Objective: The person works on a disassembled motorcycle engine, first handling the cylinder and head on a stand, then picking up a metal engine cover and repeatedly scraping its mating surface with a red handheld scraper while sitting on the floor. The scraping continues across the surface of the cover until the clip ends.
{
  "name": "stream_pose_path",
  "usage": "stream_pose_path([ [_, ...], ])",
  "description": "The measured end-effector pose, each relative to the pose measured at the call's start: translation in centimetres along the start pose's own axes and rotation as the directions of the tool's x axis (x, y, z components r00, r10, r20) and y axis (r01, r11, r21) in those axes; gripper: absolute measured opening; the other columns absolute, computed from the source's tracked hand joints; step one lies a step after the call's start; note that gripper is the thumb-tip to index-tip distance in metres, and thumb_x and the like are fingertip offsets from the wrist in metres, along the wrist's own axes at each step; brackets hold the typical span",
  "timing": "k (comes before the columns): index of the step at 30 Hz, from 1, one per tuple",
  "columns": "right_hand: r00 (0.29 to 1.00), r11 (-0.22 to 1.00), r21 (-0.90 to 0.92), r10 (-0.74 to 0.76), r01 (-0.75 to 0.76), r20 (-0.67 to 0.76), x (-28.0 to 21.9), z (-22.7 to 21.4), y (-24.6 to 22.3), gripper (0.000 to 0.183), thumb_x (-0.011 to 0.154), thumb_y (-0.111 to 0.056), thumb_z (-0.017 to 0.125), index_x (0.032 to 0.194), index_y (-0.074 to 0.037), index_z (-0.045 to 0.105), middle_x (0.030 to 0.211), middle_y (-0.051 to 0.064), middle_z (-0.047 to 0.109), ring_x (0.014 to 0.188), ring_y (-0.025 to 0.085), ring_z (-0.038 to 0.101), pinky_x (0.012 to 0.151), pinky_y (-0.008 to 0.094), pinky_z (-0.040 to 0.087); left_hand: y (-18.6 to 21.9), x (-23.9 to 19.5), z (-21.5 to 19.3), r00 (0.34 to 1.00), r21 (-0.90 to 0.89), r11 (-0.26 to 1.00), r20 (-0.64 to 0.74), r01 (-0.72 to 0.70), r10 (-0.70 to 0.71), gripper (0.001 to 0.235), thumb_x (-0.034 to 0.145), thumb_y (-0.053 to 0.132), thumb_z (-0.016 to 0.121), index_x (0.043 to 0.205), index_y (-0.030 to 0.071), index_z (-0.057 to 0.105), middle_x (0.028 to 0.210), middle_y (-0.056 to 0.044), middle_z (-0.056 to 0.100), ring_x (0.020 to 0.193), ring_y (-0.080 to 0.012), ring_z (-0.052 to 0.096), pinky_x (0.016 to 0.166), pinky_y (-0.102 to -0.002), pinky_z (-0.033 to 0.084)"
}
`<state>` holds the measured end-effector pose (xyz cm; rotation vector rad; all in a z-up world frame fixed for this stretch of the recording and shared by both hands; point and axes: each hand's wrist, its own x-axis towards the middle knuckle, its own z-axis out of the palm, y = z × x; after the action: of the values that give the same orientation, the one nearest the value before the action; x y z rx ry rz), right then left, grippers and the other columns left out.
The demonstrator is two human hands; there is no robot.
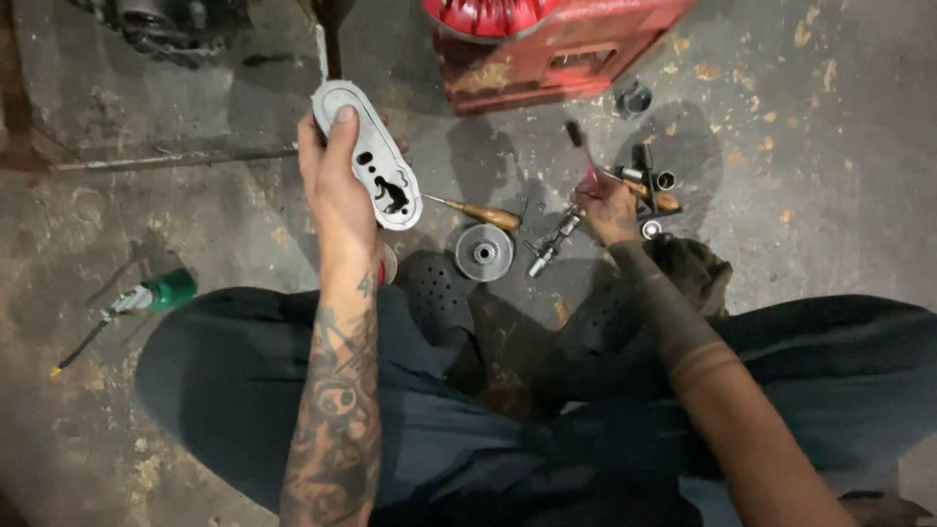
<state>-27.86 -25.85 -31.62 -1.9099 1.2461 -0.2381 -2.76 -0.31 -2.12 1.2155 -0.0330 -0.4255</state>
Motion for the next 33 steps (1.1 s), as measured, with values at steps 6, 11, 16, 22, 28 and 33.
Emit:
stream_pose_path([
  [6,0.978,0.977,0.058,-0.2,0.203,-0.055,-2.3,-0.7,-1.5,0.021,0.084,-0.011,0.077,0.102,-0.002,0.074,0.087,0.005,0.075,0.074,0.018,0.069,0.072,0.029,0.054,2.3,-1.5,0.4,0.995,0.095,0.995,0.099,0.021,-0.031,0.043,0.095,0.032,0.057,0.127,0.003,0.052,0.102,-0.011,0.069,0.077,-0.0178,0.07,0.068,-0.03,0.056],
  [11,0.99,0.982,0.137,-0.118,0.128,-0.075,-0.8,-1.8,-1.8,0.013,0.091,-0.014,0.07,0.098,-0.003,0.072,0.083,0.004,0.071,0.07,0.016,0.06,0.069,0.029,0.049,1.6,-0.3,-0.3,0.993,0.03,1.0,0.117,-0.002,-0.001,0.036,0.096,0.029,0.058,0.121,0.003,0.052,0.096,-0.01,0.067,0.074,-0.0184,0.069,0.066,-0.03,0.056],
  [16,0.977,0.979,0.058,-0.192,0.198,-0.098,-0.8,-2.3,-1.9,0.02,0.085,-0.014,0.061,0.094,-0.003,0.074,0.077,0.004,0.074,0.065,0.019,0.064,0.065,0.03,0.05,2.3,-0.3,-0.5,0.996,0.061,0.998,0.085,-0.008,0.002,0.044,0.096,0.03,0.057,0.128,0.001,0.051,0.099,-0.01,0.066,0.075,-0.0151,0.067,0.068,-0.028,0.055],
  [22,0.968,0.966,0.151,-0.229,0.212,0.107,-1.2,-0.5,-3.0,0.02,0.09,-0.012,0.055,0.104,-0.004,0.067,0.087,0.004,0.068,0.074,0.016,0.06,0.069,0.029,0.048,3.3,-0.6,-0.1,0.996,0.024,1.0,0.085,0.009,-0.011,0.043,0.096,0.029,0.057,0.128,0.001,0.051,0.095,-0.01,0.065,0.075,-0.0157,0.066,0.066,-0.028,0.053],
  [28,0.968,0.971,0.089,-0.231,0.223,0.092,-1.7,1.3,-8.0,0.018,0.098,-0.021,0.065,0.095,-0.006,0.073,0.076,0.014,0.07,0.076,0.029,0.068,0.075,0.042,0.052,4.7,-2.5,2.0,0.997,0.172,0.984,-0.06,-0.046,0.057,0.079,0.095,0.038,0.07,0.153,-0.005,0.037,0.156,-0.036,0.034,0.15,-0.0459,0.03,0.125,-0.055,0.019],
  [33,0.925,0.888,0.291,-0.38,0.357,0.025,-6.2,-1.6,-16.6,0.031,0.101,-0.028,0.064,0.076,-0.009,0.065,0.059,0.006,0.056,0.063,0.017,0.054,0.063,0.035,0.045,1.8,-0.7,-0.4,0.997,0.063,0.996,0.058,-0.055,0.051,0.058,0.097,0.032,0.065,0.141,-0.002,0.046,0.126,-0.022,0.048,0.111,-0.0285,0.044,0.095,-0.039,0.032],
])
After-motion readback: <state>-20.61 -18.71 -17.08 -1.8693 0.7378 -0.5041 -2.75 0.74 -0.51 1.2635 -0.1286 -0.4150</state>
